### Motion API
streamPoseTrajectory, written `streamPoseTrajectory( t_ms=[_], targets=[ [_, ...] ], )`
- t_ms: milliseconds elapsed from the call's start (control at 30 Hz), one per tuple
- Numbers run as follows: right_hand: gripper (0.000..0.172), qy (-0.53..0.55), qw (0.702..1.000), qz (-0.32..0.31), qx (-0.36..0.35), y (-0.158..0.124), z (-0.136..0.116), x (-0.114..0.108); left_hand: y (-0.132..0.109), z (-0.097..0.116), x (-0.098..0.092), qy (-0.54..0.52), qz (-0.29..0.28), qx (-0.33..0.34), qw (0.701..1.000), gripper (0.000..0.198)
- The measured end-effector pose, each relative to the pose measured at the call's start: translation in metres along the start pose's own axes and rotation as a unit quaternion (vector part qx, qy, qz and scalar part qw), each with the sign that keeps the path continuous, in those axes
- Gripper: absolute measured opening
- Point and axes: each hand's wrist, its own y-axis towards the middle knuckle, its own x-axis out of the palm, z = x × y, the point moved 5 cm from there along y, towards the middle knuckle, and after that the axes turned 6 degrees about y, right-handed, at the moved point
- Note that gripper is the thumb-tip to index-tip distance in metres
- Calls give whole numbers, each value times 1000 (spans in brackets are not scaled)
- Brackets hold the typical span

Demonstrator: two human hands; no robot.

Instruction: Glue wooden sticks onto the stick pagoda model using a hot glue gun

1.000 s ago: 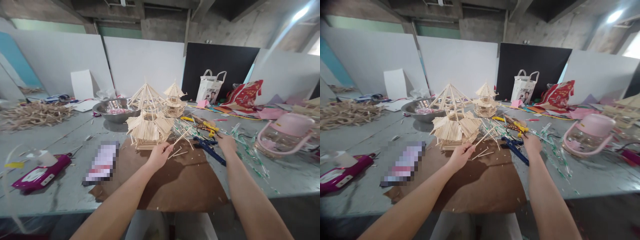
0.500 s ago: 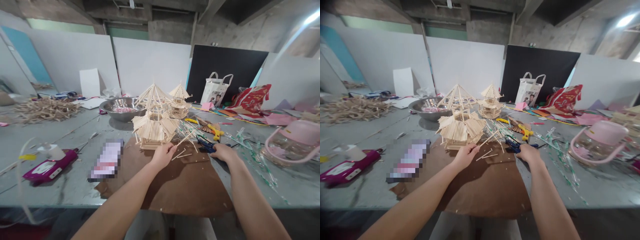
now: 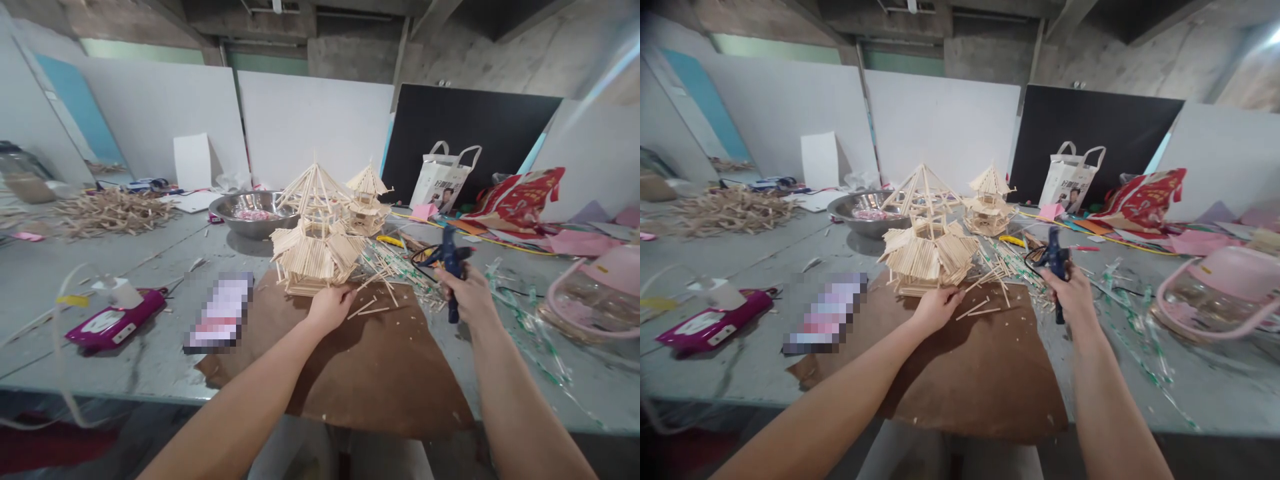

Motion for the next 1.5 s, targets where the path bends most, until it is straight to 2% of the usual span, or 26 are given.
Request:
streamPoseTrajectory(
  t_ms=[100, 200, 300, 500, 633, 767, 900, 1033, 1167, 1267, 1400, 1500],
  targets=[
    [26, 230, 973, 9, 0, -4, -10, -4, 3, -2, -2, -7, 9, -7, 1000, 36],
    [16, 308, 950, -48, 15, -5, -17, -4, 6, -3, -3, -17, 10, -21, 1000, 36],
    [10, 303, 947, -99, 25, -6, -20, -3, 7, -3, -3, -9, 11, -26, 1000, 37],
    [15, 257, 955, -145, 39, -10, -17, 3, 8, -2, -3, -1, 18, -19, 1000, 35],
    [9, 284, 937, -180, 101, -14, -11, 6, 2, 2, -1, -80, 23, 7, 997, 34],
    [12, 272, 918, -228, 178, -19, -5, 18, -4, 5, -4, -165, 79, 6, 983, 34],
    [16, 248, 911, -228, 238, -22, 2, 32, -4, 11, -7, -186, 101, 35, 977, 32],
    [23, 187, 929, -231, 221, -27, 0, 37, -4, 17, -10, -224, 93, 63, 968, 29],
    [27, 148, 940, -263, 158, -32, -7, 35, -9, 27, -14, -319, 91, 116, 936, 25],
    [27, 121, 942, -281, 137, -34, -8, 35, -16, 39, -14, -398, 50, 169, 900, 25],
    [25, 120, 925, -326, 153, -41, -8, 43, -21, 54, -5, -539, -64, 194, 817, 26],
    [23, 139, 915, -343, 159, -45, -11, 49, -17, 54, 6, -620, -103, 150, 763, 26]
  ],
)
